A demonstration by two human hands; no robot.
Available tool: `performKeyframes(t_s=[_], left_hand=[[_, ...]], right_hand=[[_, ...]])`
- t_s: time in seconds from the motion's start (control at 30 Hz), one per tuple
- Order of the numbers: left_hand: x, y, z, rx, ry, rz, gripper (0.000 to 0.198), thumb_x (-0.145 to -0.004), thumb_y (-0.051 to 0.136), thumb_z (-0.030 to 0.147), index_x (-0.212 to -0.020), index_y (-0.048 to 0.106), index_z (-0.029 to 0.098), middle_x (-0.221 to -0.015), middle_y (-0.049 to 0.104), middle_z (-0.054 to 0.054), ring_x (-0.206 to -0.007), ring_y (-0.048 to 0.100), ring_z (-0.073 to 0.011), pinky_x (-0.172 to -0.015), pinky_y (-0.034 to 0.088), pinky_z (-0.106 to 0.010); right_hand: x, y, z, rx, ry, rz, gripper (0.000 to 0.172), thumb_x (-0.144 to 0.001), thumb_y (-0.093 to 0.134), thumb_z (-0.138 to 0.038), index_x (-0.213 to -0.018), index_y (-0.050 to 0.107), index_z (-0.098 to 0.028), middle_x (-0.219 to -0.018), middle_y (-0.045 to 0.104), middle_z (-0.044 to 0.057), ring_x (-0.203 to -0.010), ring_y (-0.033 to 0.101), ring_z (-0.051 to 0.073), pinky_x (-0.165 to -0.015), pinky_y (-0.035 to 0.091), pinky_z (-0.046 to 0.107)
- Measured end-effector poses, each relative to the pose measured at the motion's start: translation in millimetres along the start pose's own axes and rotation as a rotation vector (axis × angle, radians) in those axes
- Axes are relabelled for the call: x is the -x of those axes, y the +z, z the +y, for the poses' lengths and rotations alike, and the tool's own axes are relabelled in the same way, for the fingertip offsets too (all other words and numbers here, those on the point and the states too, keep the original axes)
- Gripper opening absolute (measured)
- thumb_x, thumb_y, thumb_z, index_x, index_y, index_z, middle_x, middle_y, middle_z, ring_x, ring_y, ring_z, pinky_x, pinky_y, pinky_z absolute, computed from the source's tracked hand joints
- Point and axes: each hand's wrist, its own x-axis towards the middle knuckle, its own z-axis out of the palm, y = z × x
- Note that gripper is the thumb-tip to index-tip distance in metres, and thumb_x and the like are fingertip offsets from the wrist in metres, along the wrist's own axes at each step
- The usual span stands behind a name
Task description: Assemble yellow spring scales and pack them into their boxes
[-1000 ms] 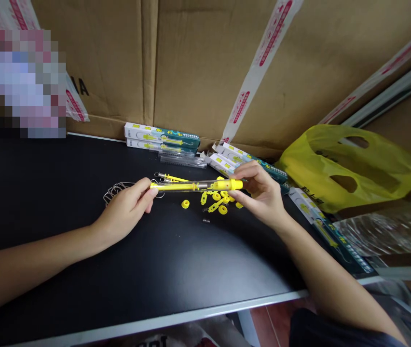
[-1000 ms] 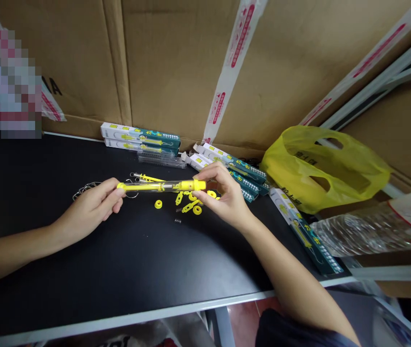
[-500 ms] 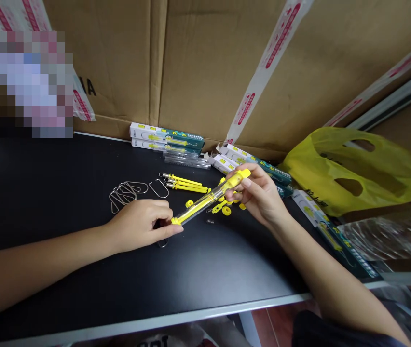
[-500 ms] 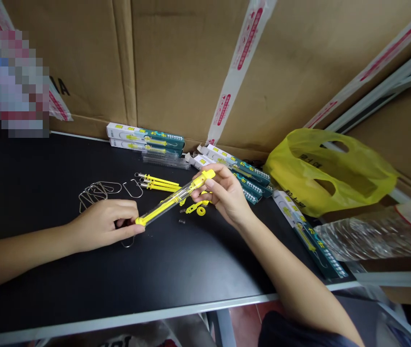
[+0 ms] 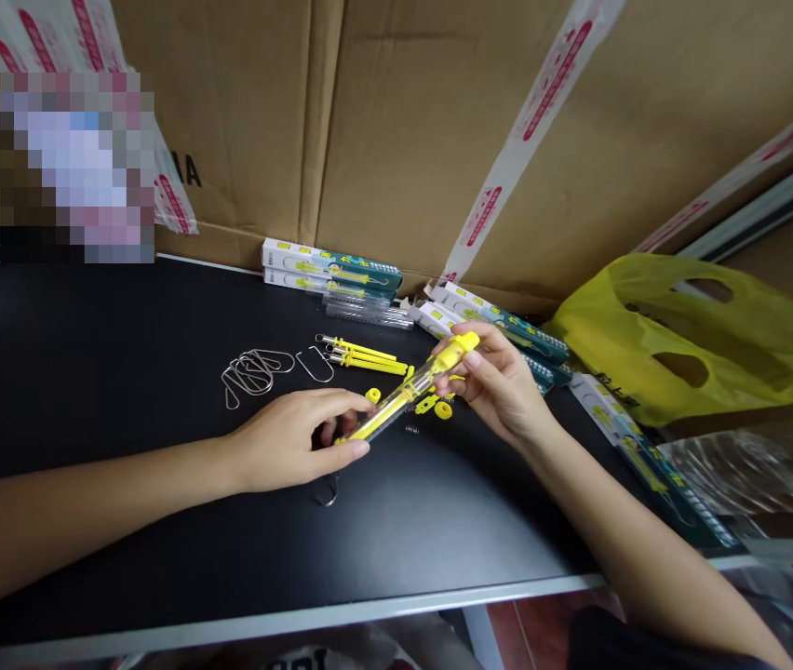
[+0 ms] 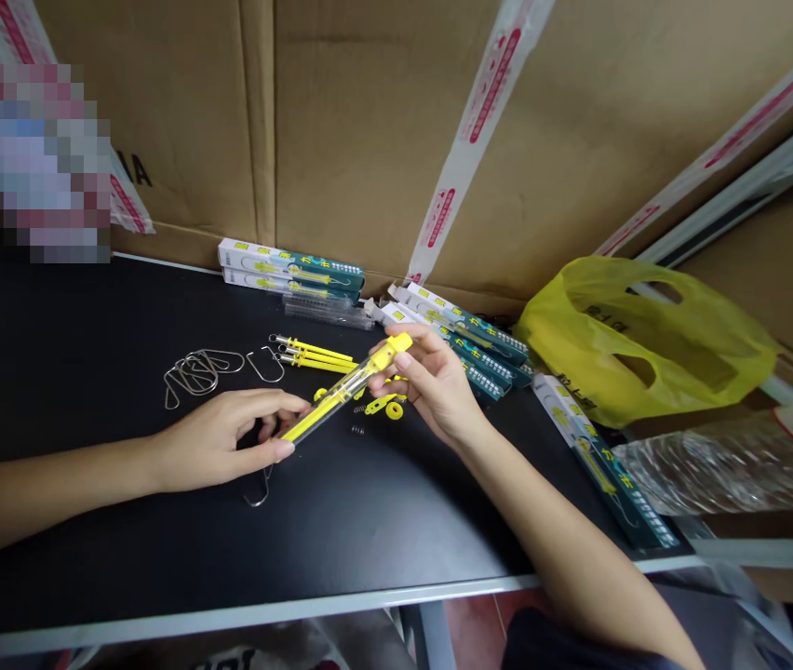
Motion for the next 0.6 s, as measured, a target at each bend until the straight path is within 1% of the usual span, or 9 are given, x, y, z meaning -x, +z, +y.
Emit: performKeyframes(t_s=[0.1,0.17,0.23,0.33,0.4,0.47,0.5,0.53,0.6], left_hand=[[-3,6.8,4,0.209,-0.055,0.010,0.033,-0.087,0.053,0.037,-0.115,0.059,0.019,-0.088,0.063,-0.001,-0.066,0.055,-0.0099,-0.059,0.043,-0.021],[-5,9.6,4,0.332,-0.101,0.019,0.036,-0.088,0.053,0.039,-0.118,0.058,0.019,-0.090,0.063,-0.001,-0.068,0.056,-0.0105,-0.061,0.045,-0.022],[-6,10.5,4,0.420,-0.126,0.050,0.034,-0.088,0.053,0.038,-0.116,0.058,0.019,-0.092,0.064,-0.002,-0.072,0.058,-0.0117,-0.064,0.046,-0.023],[-6,9.5,3,0.522,-0.116,0.081,0.026,-0.089,0.052,0.037,-0.104,0.060,0.017,-0.085,0.064,-0.002,-0.073,0.058,-0.0119,-0.064,0.046,-0.023],[-5,8.6,3,0.578,-0.124,0.126,0.022,-0.089,0.052,0.036,-0.095,0.058,0.016,-0.076,0.060,0.000,-0.066,0.056,-0.0104,-0.059,0.045,-0.021],[-3,7.8,2,0.651,-0.155,0.191,0.021,-0.088,0.053,0.037,-0.095,0.053,0.017,-0.069,0.056,0.003,-0.055,0.051,-0.0081,-0.048,0.041,-0.019],[-2,7.2,2,0.689,-0.169,0.232,0.021,-0.088,0.053,0.037,-0.096,0.050,0.018,-0.067,0.054,0.004,-0.049,0.048,-0.0070,-0.042,0.038,-0.018],[-1,6.4,1,0.723,-0.174,0.282,0.022,-0.088,0.053,0.038,-0.098,0.046,0.020,-0.067,0.052,0.005,-0.045,0.044,-0.0060,-0.039,0.035,-0.017],[1,4.2,-1,0.756,-0.156,0.410,0.020,-0.089,0.050,0.036,-0.099,0.041,0.021,-0.065,0.051,0.007,-0.042,0.040,-0.0050,-0.036,0.032,-0.016]], right_hand=[[1,10,3,0.002,0.043,-0.047,0.025,-0.082,0.067,-0.029,-0.105,0.058,-0.026,-0.091,0.066,0.000,-0.066,0.066,0.010,-0.061,0.059,0.024],[1,20,6,0.002,0.081,-0.088,0.026,-0.081,0.067,-0.029,-0.105,0.058,-0.025,-0.089,0.066,0.000,-0.066,0.066,0.011,-0.061,0.059,0.026],[-1,30,11,-0.004,0.113,-0.147,0.028,-0.081,0.067,-0.030,-0.106,0.057,-0.024,-0.087,0.066,0.000,-0.064,0.065,0.011,-0.059,0.059,0.026],[-9,44,18,0.005,0.144,-0.215,0.030,-0.081,0.067,-0.031,-0.107,0.057,-0.022,-0.083,0.064,0.000,-0.060,0.062,0.009,-0.056,0.056,0.024],[-21,50,19,0.043,0.145,-0.236,0.032,-0.081,0.066,-0.033,-0.109,0.056,-0.022,-0.078,0.062,-0.002,-0.057,0.059,0.008,-0.053,0.053,0.022],[-36,53,17,0.114,0.124,-0.243,0.035,-0.084,0.061,-0.038,-0.115,0.054,-0.022,-0.077,0.061,-0.001,-0.058,0.058,0.009,-0.050,0.051,0.021],[-44,53,15,0.172,0.103,-0.228,0.035,-0.087,0.056,-0.041,-0.116,0.054,-0.022,-0.079,0.061,-0.001,-0.060,0.058,0.010,-0.050,0.049,0.021],[-52,54,12,0.249,0.068,-0.217,0.034,-0.089,0.052,-0.043,-0.115,0.054,-0.021,-0.086,0.061,0.001,-0.061,0.058,0.010,-0.050,0.048,0.022],[-65,56,6,0.517,-0.084,-0.203,0.027,-0.090,0.050,-0.040,-0.104,0.058,-0.019,-0.085,0.061,0.002,-0.061,0.053,0.009,-0.052,0.043,0.022]])
